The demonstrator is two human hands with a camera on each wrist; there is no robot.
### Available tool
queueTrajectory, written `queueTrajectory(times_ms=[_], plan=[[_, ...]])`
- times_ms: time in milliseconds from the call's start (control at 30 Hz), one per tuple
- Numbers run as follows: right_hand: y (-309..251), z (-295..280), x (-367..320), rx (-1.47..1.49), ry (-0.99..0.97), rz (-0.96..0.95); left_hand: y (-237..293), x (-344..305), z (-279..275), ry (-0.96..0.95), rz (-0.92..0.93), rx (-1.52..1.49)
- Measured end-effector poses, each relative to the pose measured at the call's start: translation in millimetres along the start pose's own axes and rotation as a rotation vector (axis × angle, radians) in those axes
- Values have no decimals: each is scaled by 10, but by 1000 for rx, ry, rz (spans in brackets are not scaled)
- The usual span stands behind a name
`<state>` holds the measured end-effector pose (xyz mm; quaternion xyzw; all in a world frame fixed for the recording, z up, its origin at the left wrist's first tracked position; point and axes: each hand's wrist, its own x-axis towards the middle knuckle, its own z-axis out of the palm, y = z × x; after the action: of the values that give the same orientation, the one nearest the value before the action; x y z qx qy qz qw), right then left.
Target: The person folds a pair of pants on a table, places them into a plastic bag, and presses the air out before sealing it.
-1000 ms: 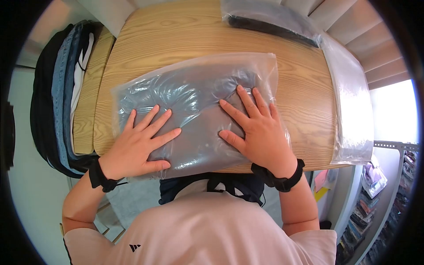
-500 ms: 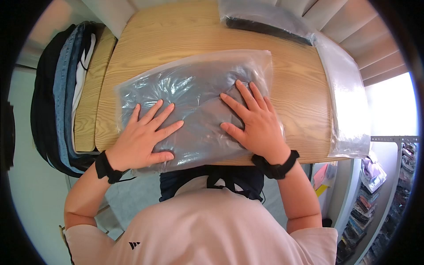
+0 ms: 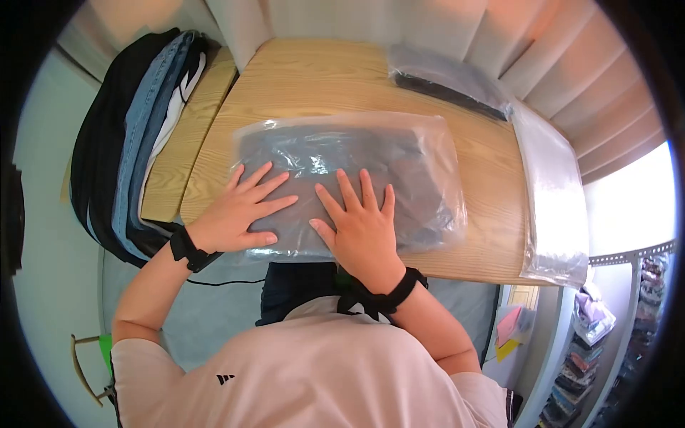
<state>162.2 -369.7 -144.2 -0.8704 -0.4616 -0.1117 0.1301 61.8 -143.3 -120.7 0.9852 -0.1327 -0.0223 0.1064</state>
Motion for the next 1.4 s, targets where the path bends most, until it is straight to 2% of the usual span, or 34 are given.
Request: queueTrajectory(times_ms=[67,300,633,733,867,933,1000,1033,1100,1133,1200,1267,1333,1400], plan=[[-13,97,58,-65,-24,-8,-53,26,50,-14,-21,-40],[19,135,158,-22,-94,51,-144,138,107,-33,-66,-229],[131,113,58,48,16,-33,-159,137,96,-43,-86,-318],[404,-19,-85,165,-11,-45,-213,102,148,15,-89,-432],[1016,-364,-346,-35,-106,44,-282,-17,134,123,-105,-615],[1595,-385,-454,224,-99,168,-330,-102,15,178,-104,-691],[1866,-682,-415,444,-389,698,-303,-171,-261,218,-319,-858],[2000,-731,-366,449,-371,696,-210,-163,-437,321,-319,-857],[2238,-793,-245,913,-311,699,-20,-85,-891,327,-292,-834],[2281,-808,-153,919,-303,695,78,-30,-1094,332,-276,-825],[2294,-819,97,1174,-347,686,345,145,-1414,326,-267,-796],[2448,-608,333,1242,-345,703,584,376,-1614,325,-258,-759],[2574,-286,522,1312,-348,722,800,616,-1733,243,-197,-826],[2652,-5,677,1734,-364,725,985,891,-1784,213,-195,-832]])
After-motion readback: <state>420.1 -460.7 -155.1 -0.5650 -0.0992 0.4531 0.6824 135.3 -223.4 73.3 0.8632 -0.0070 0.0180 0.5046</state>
